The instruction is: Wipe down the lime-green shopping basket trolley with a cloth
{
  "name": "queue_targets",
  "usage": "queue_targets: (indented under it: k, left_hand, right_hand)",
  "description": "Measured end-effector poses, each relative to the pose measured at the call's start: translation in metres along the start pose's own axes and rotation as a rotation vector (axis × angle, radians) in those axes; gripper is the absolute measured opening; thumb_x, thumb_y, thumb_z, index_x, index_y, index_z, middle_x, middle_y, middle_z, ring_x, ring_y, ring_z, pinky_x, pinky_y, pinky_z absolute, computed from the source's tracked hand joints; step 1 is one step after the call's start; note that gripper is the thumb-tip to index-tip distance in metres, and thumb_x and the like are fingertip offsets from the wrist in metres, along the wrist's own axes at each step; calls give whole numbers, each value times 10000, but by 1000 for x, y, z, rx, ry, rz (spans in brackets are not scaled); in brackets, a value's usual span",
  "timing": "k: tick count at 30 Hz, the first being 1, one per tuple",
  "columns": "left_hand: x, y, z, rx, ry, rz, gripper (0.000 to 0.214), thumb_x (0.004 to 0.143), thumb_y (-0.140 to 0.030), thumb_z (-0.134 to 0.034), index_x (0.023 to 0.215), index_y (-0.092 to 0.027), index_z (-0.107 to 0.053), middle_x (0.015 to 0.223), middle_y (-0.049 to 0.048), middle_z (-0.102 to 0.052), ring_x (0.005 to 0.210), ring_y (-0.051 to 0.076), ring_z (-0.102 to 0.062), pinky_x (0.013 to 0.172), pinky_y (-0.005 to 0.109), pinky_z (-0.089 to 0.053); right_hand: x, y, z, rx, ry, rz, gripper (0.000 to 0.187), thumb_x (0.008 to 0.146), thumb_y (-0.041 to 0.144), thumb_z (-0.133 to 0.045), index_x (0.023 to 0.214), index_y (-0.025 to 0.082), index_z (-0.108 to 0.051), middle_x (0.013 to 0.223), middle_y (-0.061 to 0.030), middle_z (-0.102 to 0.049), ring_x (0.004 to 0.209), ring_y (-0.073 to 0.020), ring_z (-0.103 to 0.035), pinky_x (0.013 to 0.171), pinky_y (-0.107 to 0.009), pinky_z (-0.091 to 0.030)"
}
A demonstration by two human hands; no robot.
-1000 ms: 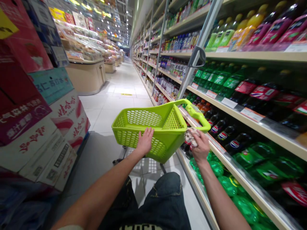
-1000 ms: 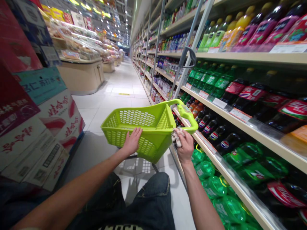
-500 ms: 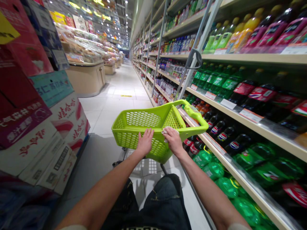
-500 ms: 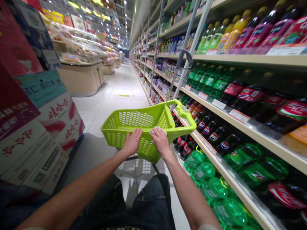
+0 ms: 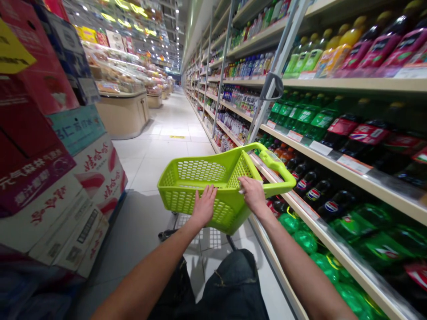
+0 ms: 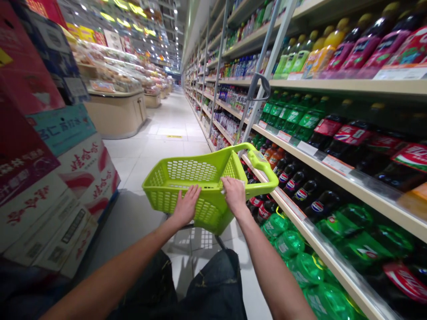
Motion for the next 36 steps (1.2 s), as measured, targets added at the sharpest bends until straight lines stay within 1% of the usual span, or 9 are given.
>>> queue_targets:
  k: [6, 14, 18, 22, 24, 28, 30, 33, 36]
  left_hand:
    - [2, 0, 3, -3, 12, 27, 704, 678, -69, -330, 1364, -145, -195, 1452, 48, -180, 1332, 200, -145, 1038, 544, -151]
    - [4, -1, 4, 6, 39, 32, 725, 670, -65, -343, 1370, -158, -179, 1455, 49, -170, 1333, 203, -138, 1038, 537, -161]
    - [5, 3, 4, 10, 36, 29, 729, 671, -65, -347, 1371, -176, -176, 1454, 46, -178, 1333, 193, -137, 1041, 535, -151]
    - [5, 1, 2, 9, 33, 18, 729, 668, -70, -347, 1370, -172, -177, 1456, 40, -171, 1333, 192, -136, 1039, 537, -156]
    - [4, 0, 1, 11, 27, 23, 734, 663, -78, -351, 1371, -158, -171, 1459, 43, -154, 1335, 201, -125, 1035, 541, -167]
    - [3, -1, 1, 17, 27, 36, 737, 665, -90, -357, 1373, -148, -161, 1461, 51, -149, 1336, 213, -115, 1031, 541, -176]
    - [3, 0, 1, 17, 44, 22, 746, 659, -89, -365, 1373, -159, -161, 1461, 48, -153, 1336, 210, -113, 1035, 536, -169]
    - [3, 2, 3, 21, 58, 9, 762, 650, -89, -372, 1375, -166, -153, 1461, 46, -154, 1336, 208, -112, 1038, 533, -162]
    - [3, 3, 3, 24, 50, 10, 751, 662, -92, -364, 1377, -161, -144, 1460, 44, -153, 1335, 208, -118, 1037, 535, -165]
  right_hand:
    - [-8, -46, 27, -118, -74, -133, 343, 758, 68, -417, 1007, 192, -619, 1120, -87, -596, 1037, -244, -497, 851, -392, -371]
    - [-11, 11, 6, -64, 25, 14, 419, 760, 216, -507, 1176, 169, -509, 1245, -125, -493, 1123, -280, -429, 931, -425, -322]
    - [-5, -23, 17, -60, 36, -55, 377, 785, 220, -488, 1161, 206, -512, 1152, -100, -563, 997, -236, -527, 813, -373, -384]
    - [-10, -59, 34, -88, -118, -225, 263, 733, 211, -540, 992, 184, -581, 1183, -129, -526, 1101, -287, -459, 870, -451, -336]
    - [-13, -50, 29, -15, -147, -233, 231, 711, 142, -519, 933, 172, -578, 1158, -132, -538, 1111, -274, -452, 881, -443, -340]
    - [-15, 5, 9, 322, -205, -149, 219, 709, 67, -411, 797, 199, -562, 1039, -77, -595, 1072, -197, -485, 891, -357, -372]
    - [-13, 18, 5, 432, -305, -222, 213, 724, 95, -389, 793, 199, -561, 1006, -73, -596, 1051, -189, -494, 887, -338, -382]
    - [-7, 8, 9, 385, -362, -324, 218, 722, 106, -395, 809, 187, -578, 977, -81, -594, 1028, -206, -493, 879, -346, -383]
    - [1, -13, 15, 166, -185, -222, 209, 723, 86, -440, 792, 195, -604, 1008, -89, -603, 986, -219, -505, 879, -381, -361]
Point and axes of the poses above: each hand's wrist, its own x-axis towards the middle knuckle, its own z-axis out of the back of the hand, y = z × x, the point moved 5 cm from there along x, towards the middle knuckle
